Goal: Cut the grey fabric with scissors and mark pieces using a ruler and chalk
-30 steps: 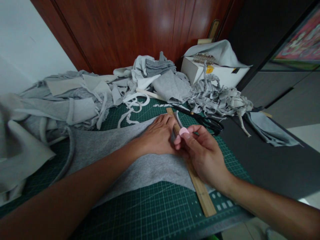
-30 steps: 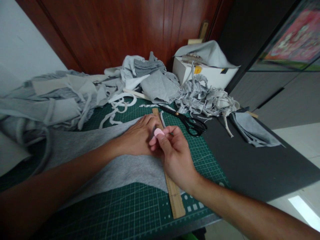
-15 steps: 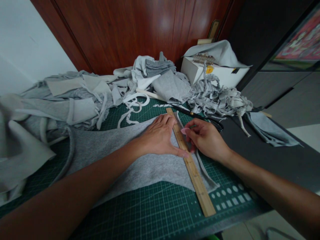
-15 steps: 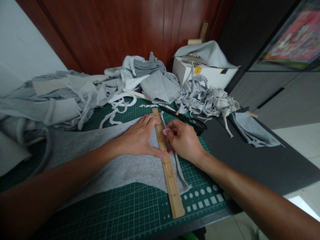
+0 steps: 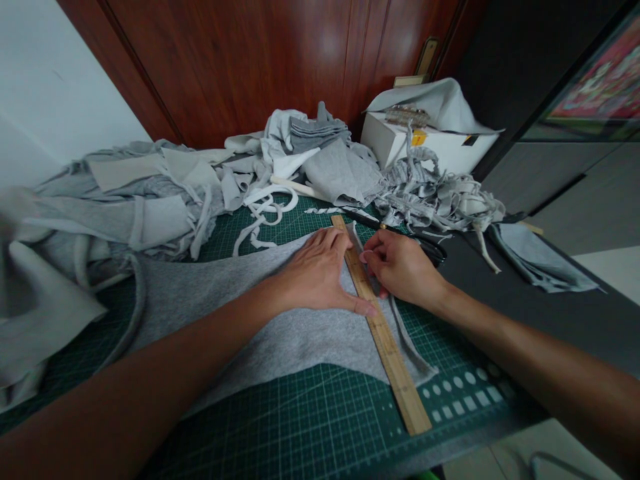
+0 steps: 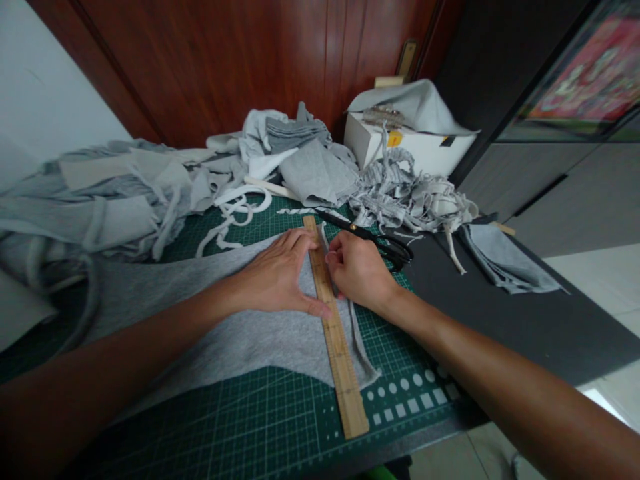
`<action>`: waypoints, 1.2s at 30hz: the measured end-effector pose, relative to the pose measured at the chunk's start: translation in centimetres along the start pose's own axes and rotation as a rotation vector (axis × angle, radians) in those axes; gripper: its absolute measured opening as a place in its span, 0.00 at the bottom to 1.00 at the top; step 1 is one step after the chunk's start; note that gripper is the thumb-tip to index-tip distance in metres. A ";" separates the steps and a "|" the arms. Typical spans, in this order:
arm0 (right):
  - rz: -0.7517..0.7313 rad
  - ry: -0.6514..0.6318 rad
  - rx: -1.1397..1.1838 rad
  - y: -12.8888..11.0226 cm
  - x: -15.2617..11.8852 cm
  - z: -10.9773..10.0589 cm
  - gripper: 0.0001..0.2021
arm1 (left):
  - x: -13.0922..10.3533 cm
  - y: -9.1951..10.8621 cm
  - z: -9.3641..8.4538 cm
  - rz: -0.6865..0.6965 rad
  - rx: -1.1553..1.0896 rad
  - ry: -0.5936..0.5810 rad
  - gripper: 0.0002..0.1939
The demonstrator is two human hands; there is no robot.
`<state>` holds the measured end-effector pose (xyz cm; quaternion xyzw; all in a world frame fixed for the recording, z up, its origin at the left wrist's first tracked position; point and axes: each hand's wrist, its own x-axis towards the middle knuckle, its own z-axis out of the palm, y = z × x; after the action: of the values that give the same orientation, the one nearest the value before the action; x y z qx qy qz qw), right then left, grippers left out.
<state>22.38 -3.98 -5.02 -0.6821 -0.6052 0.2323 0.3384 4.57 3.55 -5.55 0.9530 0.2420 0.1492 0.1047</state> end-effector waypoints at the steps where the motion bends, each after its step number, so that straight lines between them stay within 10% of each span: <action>1: -0.010 -0.006 -0.014 -0.1 0.0 0.0 0.04 | 0.0 0.0 0.0 -0.002 0.003 -0.003 0.57; 36: -0.129 -0.255 -0.260 -1.9 -14.4 -2.3 0.15 | 0.1 0.1 -0.3 -0.034 -0.027 -0.006 0.57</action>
<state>20.48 -18.49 -3.47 -0.6448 -0.7108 0.2145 0.1819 4.63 3.56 -5.26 0.9476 0.2561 0.1480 0.1207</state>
